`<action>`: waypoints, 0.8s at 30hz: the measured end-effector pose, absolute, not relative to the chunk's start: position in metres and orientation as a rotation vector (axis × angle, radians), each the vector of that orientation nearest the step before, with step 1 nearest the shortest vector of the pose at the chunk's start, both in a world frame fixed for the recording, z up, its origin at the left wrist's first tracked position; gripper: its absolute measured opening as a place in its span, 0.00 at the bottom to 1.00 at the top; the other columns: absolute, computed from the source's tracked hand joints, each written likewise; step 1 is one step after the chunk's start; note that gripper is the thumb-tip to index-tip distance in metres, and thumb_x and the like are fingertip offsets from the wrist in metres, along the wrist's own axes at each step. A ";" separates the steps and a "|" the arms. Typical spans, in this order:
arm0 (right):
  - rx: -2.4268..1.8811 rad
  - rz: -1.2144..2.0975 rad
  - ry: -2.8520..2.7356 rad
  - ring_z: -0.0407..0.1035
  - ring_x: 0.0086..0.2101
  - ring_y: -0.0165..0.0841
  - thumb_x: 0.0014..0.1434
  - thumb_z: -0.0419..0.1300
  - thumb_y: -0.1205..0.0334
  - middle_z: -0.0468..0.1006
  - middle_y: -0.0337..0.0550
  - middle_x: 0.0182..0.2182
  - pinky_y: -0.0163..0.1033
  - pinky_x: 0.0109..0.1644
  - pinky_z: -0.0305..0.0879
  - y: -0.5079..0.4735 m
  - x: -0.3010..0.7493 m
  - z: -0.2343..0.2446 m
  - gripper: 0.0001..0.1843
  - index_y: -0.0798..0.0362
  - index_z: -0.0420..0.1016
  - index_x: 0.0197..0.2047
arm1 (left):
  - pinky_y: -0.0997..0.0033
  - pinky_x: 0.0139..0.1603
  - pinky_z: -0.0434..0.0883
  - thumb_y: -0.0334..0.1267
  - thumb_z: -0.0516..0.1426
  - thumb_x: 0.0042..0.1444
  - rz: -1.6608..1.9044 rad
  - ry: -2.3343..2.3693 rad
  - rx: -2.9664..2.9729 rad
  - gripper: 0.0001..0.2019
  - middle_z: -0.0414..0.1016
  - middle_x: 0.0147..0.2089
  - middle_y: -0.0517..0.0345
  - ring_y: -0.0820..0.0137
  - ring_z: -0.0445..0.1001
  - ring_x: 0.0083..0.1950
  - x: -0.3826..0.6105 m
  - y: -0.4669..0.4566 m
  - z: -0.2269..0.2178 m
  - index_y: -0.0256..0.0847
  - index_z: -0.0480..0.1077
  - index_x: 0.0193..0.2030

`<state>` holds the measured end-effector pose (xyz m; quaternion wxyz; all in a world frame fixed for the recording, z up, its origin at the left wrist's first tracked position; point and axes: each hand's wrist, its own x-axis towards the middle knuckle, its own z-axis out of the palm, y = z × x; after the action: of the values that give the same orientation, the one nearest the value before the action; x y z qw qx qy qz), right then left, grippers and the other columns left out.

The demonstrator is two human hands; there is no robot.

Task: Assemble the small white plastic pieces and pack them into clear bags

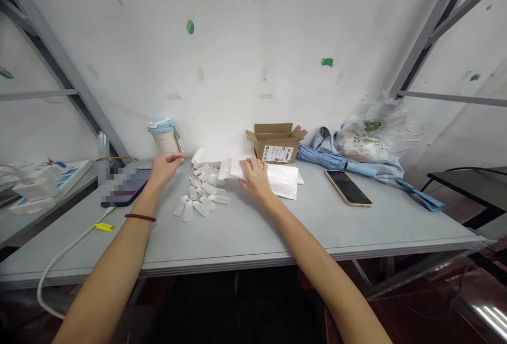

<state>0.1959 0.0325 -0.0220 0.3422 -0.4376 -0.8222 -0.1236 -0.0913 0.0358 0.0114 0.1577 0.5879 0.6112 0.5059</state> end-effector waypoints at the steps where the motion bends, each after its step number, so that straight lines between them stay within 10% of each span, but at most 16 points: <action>1: -1.140 -0.322 -2.131 0.58 0.48 0.44 0.50 0.56 0.67 0.67 0.54 0.48 0.47 0.52 0.48 0.033 0.197 -0.022 0.23 0.55 0.64 0.51 | 0.58 0.47 0.63 0.52 0.58 0.44 1.376 1.855 1.656 0.17 0.77 0.38 0.47 0.56 0.69 0.46 -0.105 0.039 0.007 0.42 0.73 0.34; 24: -1.161 -0.304 -2.146 0.58 0.49 0.43 0.50 0.56 0.67 0.67 0.53 0.49 0.47 0.53 0.48 0.032 0.196 -0.021 0.23 0.54 0.63 0.51 | 0.66 0.42 0.67 0.33 0.57 0.39 1.011 2.007 1.688 0.07 0.79 0.29 0.53 0.60 0.74 0.37 -0.106 0.056 -0.021 0.40 0.76 0.26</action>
<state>0.1963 0.0319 -0.0207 0.3351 -0.4449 -0.8224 -0.1164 -0.1057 0.0556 -0.0208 0.1647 0.5923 0.7043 0.3548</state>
